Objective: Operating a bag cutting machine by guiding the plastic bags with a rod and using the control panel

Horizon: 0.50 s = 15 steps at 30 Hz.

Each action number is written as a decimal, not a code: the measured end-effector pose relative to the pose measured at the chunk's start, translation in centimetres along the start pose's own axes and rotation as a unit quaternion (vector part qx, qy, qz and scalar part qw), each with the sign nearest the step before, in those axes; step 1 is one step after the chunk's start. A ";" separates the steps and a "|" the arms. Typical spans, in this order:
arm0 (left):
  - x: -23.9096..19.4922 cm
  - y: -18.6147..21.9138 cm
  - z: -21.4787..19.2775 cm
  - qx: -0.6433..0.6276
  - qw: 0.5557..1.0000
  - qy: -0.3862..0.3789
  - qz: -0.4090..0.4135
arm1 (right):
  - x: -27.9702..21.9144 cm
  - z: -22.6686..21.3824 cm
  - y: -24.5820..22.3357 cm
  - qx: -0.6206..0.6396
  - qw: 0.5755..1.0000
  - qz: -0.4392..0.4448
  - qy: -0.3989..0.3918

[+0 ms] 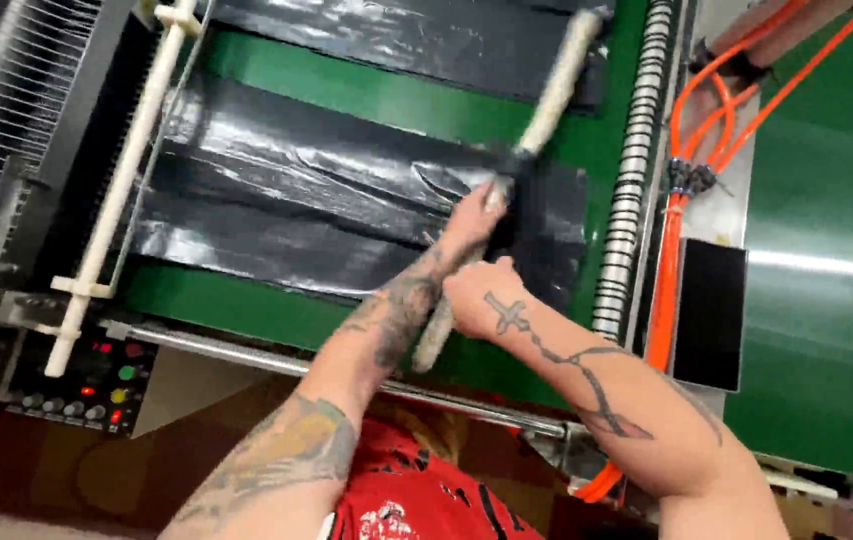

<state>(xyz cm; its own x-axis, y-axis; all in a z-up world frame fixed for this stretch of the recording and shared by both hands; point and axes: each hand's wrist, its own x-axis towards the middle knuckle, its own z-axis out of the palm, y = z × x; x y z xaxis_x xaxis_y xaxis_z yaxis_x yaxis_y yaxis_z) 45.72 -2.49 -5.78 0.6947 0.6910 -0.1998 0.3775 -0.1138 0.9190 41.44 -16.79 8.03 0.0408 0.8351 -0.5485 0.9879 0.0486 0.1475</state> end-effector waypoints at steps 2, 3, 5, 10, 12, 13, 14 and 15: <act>-0.8 1.2 -1.4 -0.046 0.999 -0.017 -0.014 | -0.7 -0.7 0.0 0.025 0.999 -0.023 -0.004; -1.3 1.8 -2.1 -0.093 0.995 -0.033 -0.026 | -1.1 -1.0 -0.2 0.050 0.998 -0.045 -0.008; -5.3 3.7 -6.6 -0.122 0.992 -0.043 -0.001 | -2.9 -4.3 -0.4 0.061 0.996 -0.062 -0.017; -13.4 0.6 -19.6 -0.010 0.996 -0.016 0.083 | -4.5 -8.5 -0.2 0.077 0.992 -0.101 -0.019; -19.3 0.0 -24.5 0.330 0.938 0.086 0.060 | -4.6 -8.8 0.1 0.083 0.990 -0.110 -0.018; -21.3 -1.8 -26.1 0.330 0.938 0.093 0.058 | -4.7 -9.0 0.1 0.078 0.990 -0.115 -0.016; -23.3 -3.5 -27.7 0.371 0.920 0.120 0.046 | -4.8 -9.2 0.0 0.081 0.990 -0.114 -0.014; -25.4 -5.3 -29.3 0.412 0.899 0.146 0.033 | -5.0 -9.4 -0.1 0.084 0.990 -0.114 -0.013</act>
<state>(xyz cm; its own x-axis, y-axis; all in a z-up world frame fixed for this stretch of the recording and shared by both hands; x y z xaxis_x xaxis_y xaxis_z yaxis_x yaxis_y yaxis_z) 8.15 1.42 4.42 0.5868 0.8079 0.0537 0.7505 -0.5676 0.3384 39.71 -15.84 18.45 -0.1844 0.7985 -0.5731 0.9827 0.1411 -0.1196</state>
